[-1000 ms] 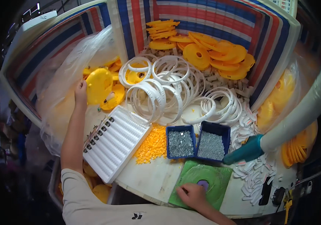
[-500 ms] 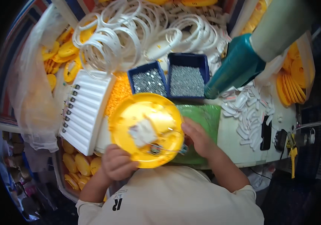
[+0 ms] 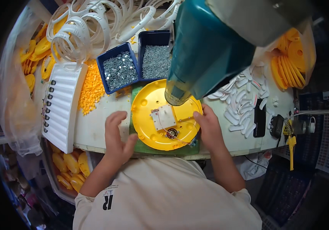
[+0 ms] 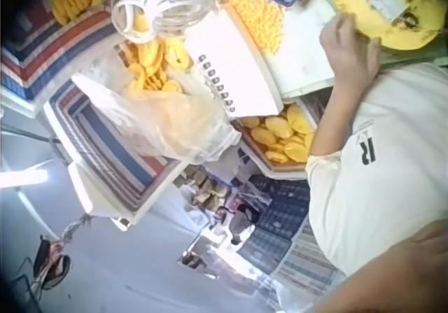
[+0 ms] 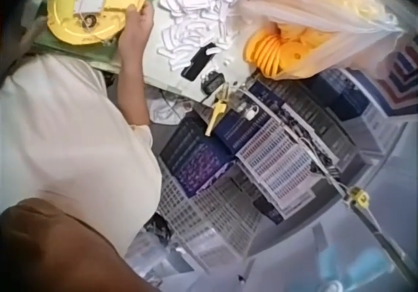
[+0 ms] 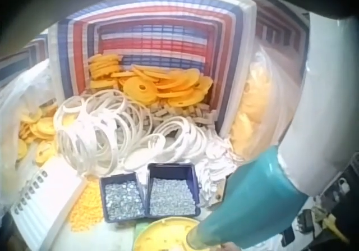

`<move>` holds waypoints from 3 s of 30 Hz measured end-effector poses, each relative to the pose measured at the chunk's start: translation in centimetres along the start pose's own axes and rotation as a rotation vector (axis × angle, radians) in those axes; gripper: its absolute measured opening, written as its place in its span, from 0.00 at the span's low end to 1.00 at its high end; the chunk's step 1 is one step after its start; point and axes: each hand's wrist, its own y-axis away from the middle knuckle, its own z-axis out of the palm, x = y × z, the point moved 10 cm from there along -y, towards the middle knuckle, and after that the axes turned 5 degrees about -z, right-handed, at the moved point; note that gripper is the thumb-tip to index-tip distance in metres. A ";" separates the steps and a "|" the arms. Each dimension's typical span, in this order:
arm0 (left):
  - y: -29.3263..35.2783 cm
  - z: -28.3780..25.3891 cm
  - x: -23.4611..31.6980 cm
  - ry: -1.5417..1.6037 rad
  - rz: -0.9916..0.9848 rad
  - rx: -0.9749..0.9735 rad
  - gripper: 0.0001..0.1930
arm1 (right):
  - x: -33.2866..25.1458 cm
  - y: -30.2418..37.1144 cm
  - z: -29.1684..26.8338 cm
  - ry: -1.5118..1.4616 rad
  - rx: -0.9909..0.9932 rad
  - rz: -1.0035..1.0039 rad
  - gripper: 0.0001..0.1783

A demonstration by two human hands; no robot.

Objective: Assembling circular yellow toy components by inserting small pieces and using a handheld power tool.

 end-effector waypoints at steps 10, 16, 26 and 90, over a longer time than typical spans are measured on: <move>-1.8 2.1 -6.4 0.380 -0.563 -0.125 0.24 | 3.9 6.7 2.6 0.178 -0.329 0.495 0.26; -7.3 1.8 -3.6 0.341 -0.311 -0.098 0.20 | 6.9 9.5 7.2 -0.151 -0.568 0.732 0.37; 0.5 -3.3 -6.9 0.272 -0.488 -0.172 0.18 | -2.2 3.4 6.6 0.206 -0.393 0.040 0.20; -1.1 -0.3 -0.6 -0.030 0.044 -0.119 0.21 | -4.3 2.7 12.1 1.271 -0.476 -0.911 0.24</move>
